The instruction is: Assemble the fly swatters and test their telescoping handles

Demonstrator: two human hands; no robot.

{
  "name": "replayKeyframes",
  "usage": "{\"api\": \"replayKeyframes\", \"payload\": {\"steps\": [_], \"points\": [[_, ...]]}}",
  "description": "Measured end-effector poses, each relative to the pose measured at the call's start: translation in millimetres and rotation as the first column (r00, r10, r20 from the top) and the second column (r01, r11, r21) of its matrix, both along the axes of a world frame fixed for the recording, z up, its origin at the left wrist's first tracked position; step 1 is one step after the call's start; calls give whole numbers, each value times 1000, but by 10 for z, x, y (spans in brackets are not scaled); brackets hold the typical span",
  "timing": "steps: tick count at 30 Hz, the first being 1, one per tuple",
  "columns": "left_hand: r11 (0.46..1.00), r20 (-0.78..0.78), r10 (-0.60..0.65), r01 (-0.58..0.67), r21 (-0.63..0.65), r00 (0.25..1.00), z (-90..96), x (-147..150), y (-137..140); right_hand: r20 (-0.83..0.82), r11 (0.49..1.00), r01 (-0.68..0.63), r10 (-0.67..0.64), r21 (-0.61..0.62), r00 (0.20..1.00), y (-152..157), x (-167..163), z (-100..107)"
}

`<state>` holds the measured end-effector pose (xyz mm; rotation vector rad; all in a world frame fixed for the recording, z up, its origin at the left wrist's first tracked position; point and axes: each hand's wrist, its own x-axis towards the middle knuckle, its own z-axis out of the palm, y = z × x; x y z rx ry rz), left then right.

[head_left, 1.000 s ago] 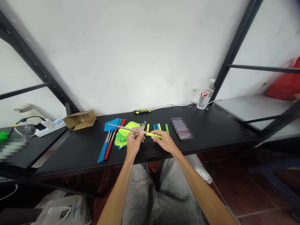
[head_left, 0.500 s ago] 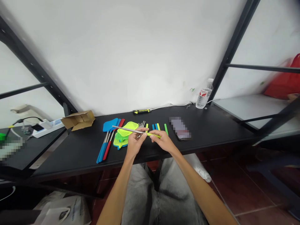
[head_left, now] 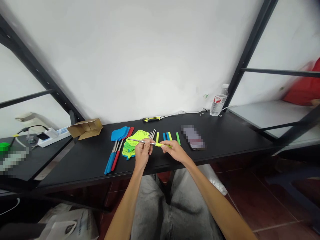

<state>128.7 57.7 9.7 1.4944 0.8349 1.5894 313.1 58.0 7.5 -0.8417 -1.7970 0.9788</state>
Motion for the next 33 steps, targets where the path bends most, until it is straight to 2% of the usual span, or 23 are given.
{"api": "replayKeyframes", "payload": {"steps": [7, 15, 18, 24, 29, 33], "points": [[997, -30, -75, 76, 6, 997, -5, -19, 26, 20, 998, -58, 58, -3, 998, 21, 24, 19], [997, 128, 38, -29, -73, 991, -13, 11, -20, 16, 999, 14, -14, -37, 1000, -15, -15, 16], [997, 106, -9, 16, -71, 994, -7, 13, -21, 52, 1000, 7, -7, -14, 999, 5, 2, 3], [993, 138, -92, 101, -63, 986, 2, 11, -7, 65, 998, -16, 20, -69, 998, 11, 11, 9], [993, 231, -83, 100, -61, 969, -15, -10, -20, 89, 999, 43, -43, -2, 995, -29, -40, 29], [997, 252, -36, 53, -59, 967, -26, -19, -30, 121, 997, 65, -68, 35, 990, -27, -53, 18]]}}
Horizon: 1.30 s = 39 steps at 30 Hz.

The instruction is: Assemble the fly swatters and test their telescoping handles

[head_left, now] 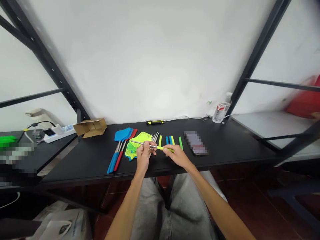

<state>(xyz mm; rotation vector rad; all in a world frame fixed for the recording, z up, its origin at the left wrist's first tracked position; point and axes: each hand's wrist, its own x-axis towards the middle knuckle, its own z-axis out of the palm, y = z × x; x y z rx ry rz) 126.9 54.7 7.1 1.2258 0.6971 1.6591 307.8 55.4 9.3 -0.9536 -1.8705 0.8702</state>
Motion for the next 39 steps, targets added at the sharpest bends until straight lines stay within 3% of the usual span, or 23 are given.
{"api": "replayKeyframes", "payload": {"steps": [11, 15, 17, 18, 20, 21, 22, 25, 28, 33, 39], "points": [[998, -90, -52, 50, -27, 995, 23, 36, 3, 92, 1000, -11, 10, 12, 996, 66, 32, -49], [998, -84, -63, 60, -35, 994, 43, 30, -15, 109, 992, 97, -106, 84, 988, 21, 41, 25], [998, -62, -48, 46, -37, 997, 46, 27, -24, 160, 938, 292, -322, 186, 933, -18, 147, 111], [999, -51, -38, 36, -37, 998, 46, 26, -28, 194, 875, 422, -468, 238, 862, -37, 235, 160], [999, -43, -25, 24, -30, 999, 41, 26, -32, 280, 673, 677, -739, 297, 612, -68, 453, 247], [999, -45, -23, 22, -23, 999, 38, 26, -32, 371, 593, 753, -793, 285, 483, -76, 567, 278], [1000, -48, -23, 23, -16, 999, 34, 26, -32, 467, 549, 794, -791, 259, 395, -78, 669, 299], [1000, -45, -24, 23, -13, 999, 24, 26, -31, 679, 574, 799, -659, 177, 323, -51, 854, 301], [999, -36, -29, 28, -20, 999, 22, 24, -32, 735, 589, 794, -603, 150, 308, 11, 879, 273], [999, -35, -27, 26, -23, 999, 26, 17, -32, 722, 559, 820, -617, 123, 313, 104, 1006, 272], [999, -36, -34, 33, -11, 999, 23, 15, -29, 725, 480, 872, -632, 91, 273, 148, 1557, 232]]}}
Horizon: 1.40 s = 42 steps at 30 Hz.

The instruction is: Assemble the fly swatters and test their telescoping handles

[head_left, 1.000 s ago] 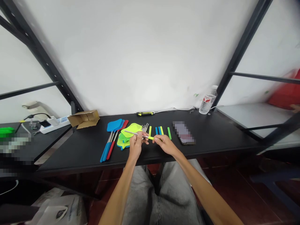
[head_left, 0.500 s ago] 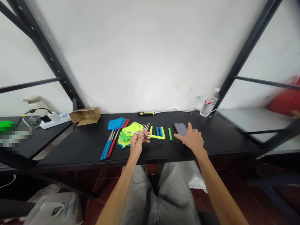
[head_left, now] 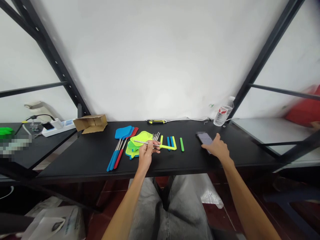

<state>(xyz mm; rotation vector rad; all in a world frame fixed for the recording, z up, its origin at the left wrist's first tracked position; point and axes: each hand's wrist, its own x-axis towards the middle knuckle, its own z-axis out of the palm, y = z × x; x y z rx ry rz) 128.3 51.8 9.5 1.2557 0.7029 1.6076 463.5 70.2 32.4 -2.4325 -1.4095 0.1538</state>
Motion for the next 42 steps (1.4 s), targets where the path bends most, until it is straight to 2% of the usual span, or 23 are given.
{"api": "replayKeyframes", "payload": {"steps": [3, 7, 14, 16, 18, 19, 21, 23, 27, 30, 34, 35, 39, 42], "points": [[1000, 2, 4, -4, -6, 1000, -2, 1, -1, -10, 1000, 17, -18, -10, 1000, 5, 227, -25], [1000, 0, 16, -16, -9, 1000, -9, 3, 3, -15, 1000, 9, -9, -3, 1000, 12, 354, -54], [1000, 8, 30, -30, -8, 1000, -11, -10, 19, 27, 1000, -11, 10, 18, 1000, -52, 349, -72], [999, 21, 33, -32, -10, 999, -15, -10, 21, 61, 997, 12, -17, 78, 998, -109, 247, -58], [999, 34, 37, -36, -12, 999, -24, -2, 22, 100, 979, -3, -18, 205, 995, -163, 52, -49], [999, 40, 39, -38, -12, 998, -28, 3, 23, 113, 959, -50, 19, 279, 993, -184, -77, -50], [999, 60, 52, -51, -9, 997, -22, 6, 21, 104, 897, -238, 214, 372, 971, -203, -368, -64], [996, 89, 88, -88, -4, 992, 23, -22, 13, 34, 872, -346, 357, 346, 933, -197, -643, -84], [966, 137, 247, -254, 36, 959, 270, -237, -46, 17, 878, -348, 363, 329, 932, -160, -992, -92], [924, 158, 362, -376, 74, 919, 504, -472, -143, 31, 834, -400, 421, 380, 907, -119, -1215, -45], [913, -44, 405, -406, -38, 913, 655, -663, -319, -9, 740, -607, 636, 291, 771, 81, -1744, 78], [909, -110, 405, -413, -61, 908, 657, -682, -360, -18, 736, -625, 651, 261, 759, 165, -1901, 114], [913, -315, 360, -402, -78, 878, 600, -713, -458, -44, 775, -624, 630, 100, 775, 539, -2436, 242], [920, -412, 328, -386, -64, 850, 568, -736, -465, -32, 762, -647, 647, -6, 762, 755, -2673, 307]]}}
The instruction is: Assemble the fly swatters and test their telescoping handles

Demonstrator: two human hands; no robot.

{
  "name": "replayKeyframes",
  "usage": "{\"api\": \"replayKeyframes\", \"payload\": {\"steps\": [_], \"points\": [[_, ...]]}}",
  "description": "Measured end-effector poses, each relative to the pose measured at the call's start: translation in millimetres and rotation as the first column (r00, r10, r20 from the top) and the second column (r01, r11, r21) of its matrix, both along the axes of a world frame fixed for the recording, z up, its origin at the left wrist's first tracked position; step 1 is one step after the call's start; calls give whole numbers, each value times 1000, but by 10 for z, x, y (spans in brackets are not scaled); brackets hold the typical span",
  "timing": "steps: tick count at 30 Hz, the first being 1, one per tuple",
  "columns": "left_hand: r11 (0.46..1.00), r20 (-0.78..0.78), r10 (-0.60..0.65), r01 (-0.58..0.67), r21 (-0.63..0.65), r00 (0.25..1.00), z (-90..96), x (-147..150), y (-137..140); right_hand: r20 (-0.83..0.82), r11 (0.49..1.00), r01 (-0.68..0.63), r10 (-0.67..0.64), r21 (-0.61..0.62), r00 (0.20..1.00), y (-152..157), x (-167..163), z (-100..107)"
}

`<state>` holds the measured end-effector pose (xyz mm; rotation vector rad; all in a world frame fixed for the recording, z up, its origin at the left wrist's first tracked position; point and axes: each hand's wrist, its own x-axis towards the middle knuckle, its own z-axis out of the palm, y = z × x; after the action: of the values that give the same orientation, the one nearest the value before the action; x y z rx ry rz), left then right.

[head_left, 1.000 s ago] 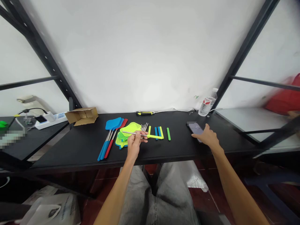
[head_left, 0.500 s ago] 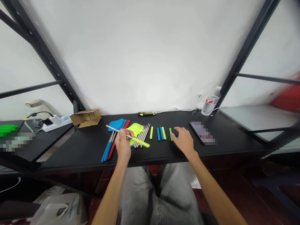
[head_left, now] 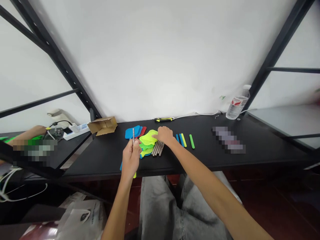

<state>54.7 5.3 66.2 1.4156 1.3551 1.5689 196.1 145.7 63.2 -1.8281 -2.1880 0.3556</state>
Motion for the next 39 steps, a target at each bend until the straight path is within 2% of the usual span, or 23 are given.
{"api": "replayKeyframes", "payload": {"steps": [5, 7, 8, 9, 11, 15, 16, 17, 18, 19, 20, 21, 24, 27, 31, 39], "points": [[1000, -107, -23, 21, -14, 994, -6, -19, 1, 52, 993, -24, 31, -116, 998, 199, -174, 49], [1000, -130, -27, 25, -11, 991, -12, -21, -1, -26, 987, 7, -11, -158, 1000, 253, -173, 68], [1000, -141, -27, 26, -8, 990, -16, -24, -1, -121, 983, 29, -52, -181, 991, 276, -154, 86], [1000, -153, -26, 26, -4, 988, -21, -30, -2, -246, 977, 45, -97, -206, 964, 295, -123, 110], [1000, -189, -17, 18, 5, 982, -26, -47, -13, -489, 970, 34, -152, -241, 859, 308, -28, 177], [999, -335, 36, -35, 10, 942, -5, -36, -105, -736, 981, -57, -100, -185, 670, 107, 241, 270], [999, -395, 39, -42, 1, 918, 1, -8, -139, -802, 987, -73, -73, -143, 593, -4, 311, 251], [999, -460, 34, -45, -12, 887, 4, 33, -171, -944, 990, -113, -47, -89, 327, -135, 378, 207], [999, -526, 22, -43, -28, 850, 1, 85, -196, -997, 988, -148, -26, -36, 68, -276, 441, 141], [998, -589, 6, -40, -45, 808, -8, 146, -212, -992, 985, -173, -25, -3, -122, -420, 499, 54], [997, -646, -9, -41, -61, 763, -25, 212, -218, -970, 982, -190, -53, -7, -238, -557, 553, -45], [996, -695, -21, -46, -77, 718, -47, 278, -212, -947, 983, -177, -94, -40, -307, -679, 603, -150], [990, -798, -55, -68, -120, 600, -136, 447, -153, -876, 988, -78, -151, -130, -458, -916, 719, -423], [987, -853, -90, -66, -144, 514, -213, 550, -101, -835, 987, -65, -159, -147, -527, -993, 780, -554], [989, -895, -100, -55, -137, 435, -248, 636, -99, -810, 985, -110, -172, -134, -560, -1015, 811, -572], [988, -881, -115, -43, -151, 459, -205, 731, -113, -788, 983, -117, -181, -139, -589, -1016, 847, -575]]}}
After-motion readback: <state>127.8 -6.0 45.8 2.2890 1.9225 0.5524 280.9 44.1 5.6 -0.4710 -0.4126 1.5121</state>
